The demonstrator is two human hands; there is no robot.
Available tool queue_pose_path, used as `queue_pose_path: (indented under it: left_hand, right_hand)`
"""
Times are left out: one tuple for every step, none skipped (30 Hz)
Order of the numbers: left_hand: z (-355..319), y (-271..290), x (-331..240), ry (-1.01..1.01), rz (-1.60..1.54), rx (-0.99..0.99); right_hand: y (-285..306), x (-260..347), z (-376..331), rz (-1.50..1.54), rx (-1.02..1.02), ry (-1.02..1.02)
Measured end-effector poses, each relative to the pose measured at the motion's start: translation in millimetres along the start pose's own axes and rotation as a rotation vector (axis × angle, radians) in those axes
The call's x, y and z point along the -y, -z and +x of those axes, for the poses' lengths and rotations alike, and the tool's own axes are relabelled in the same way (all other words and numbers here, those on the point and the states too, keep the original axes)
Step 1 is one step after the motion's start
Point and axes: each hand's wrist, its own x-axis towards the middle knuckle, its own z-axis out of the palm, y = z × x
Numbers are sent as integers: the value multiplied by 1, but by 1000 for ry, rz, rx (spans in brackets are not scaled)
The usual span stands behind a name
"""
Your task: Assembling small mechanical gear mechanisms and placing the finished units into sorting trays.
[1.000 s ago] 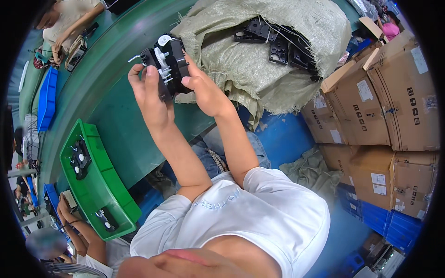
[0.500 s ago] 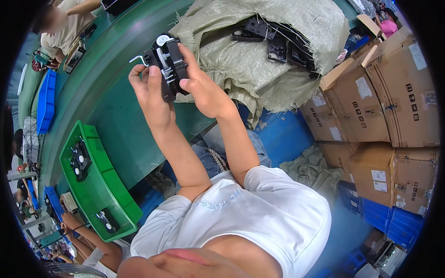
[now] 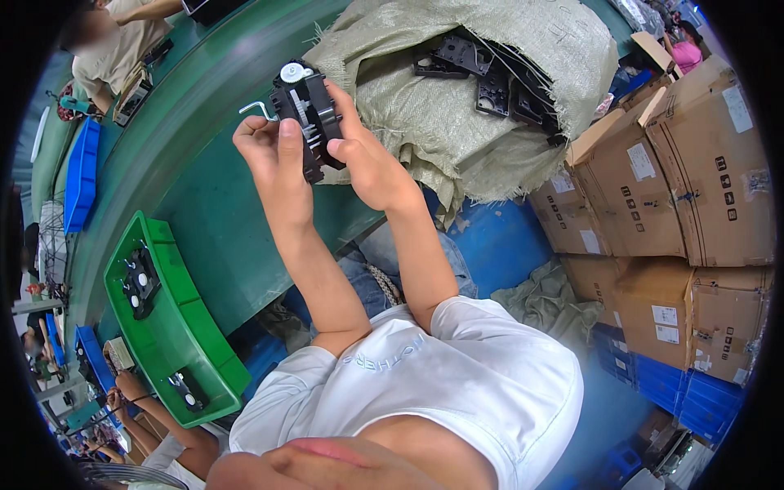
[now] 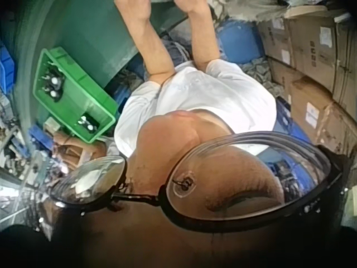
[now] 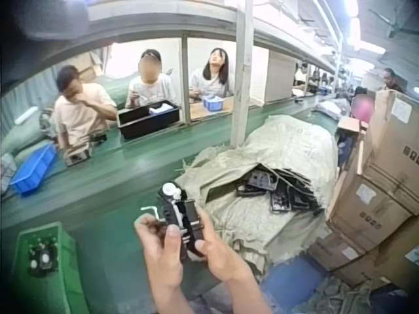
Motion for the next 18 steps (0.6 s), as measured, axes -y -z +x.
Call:
queue_pose_path:
  left_hand:
    - [-1,0,0,6,21,-1]
    - [-1,-1,-1,6,20,-1]
    - [-2,-1,-2,0,51,-7]
    - [-2,-2,-3,-7,82,-13]
    - [-3,-3,-4,-13,114,-20]
    - [-3,-3,-4,-18,145,-27]
    - [-4,-3,-4,-19,146,-26]
    - [-4,-2,-4,-36,154,-11]
    - [-4,-2,-3,-53,162,5]
    - [-4,-1,-2,-69,170,21]
    - [-4,-1,-1,-85,178,37]
    - [-3,0,1,-83,179,38]
    - [-1,1,4,-75,147,35]
    - [1,1,7,-67,114,32]
    - [3,1,10,-58,82,29]
    - [3,1,11,-50,50,25]
    - [3,1,12,-50,52,28]
    - [3,1,12,-56,65,31]
  right_hand:
    - [0,-1,0,-4,-6,-4]
    - [1,0,0,-5,-6,-3]
    - [1,0,1,-16,1,6]
    - [1,1,1,-27,8,14]
    - [1,1,1,-38,15,23]
    - [1,1,1,-49,21,31]
    - [1,1,2,-48,21,32]
    - [2,-1,2,-16,21,32]
    - [3,-3,2,16,20,31]
    - [3,-4,2,48,18,31]
    - [4,-5,3,80,16,30]
    - [4,-5,2,81,14,28]
    - [3,-2,3,36,16,-6]
    - [2,1,3,-9,17,-41]
    - [2,4,3,-54,19,-76]
    - [2,5,2,-99,21,-111]
    - [2,5,2,-97,18,-110]
    - [3,4,3,-83,25,-105]
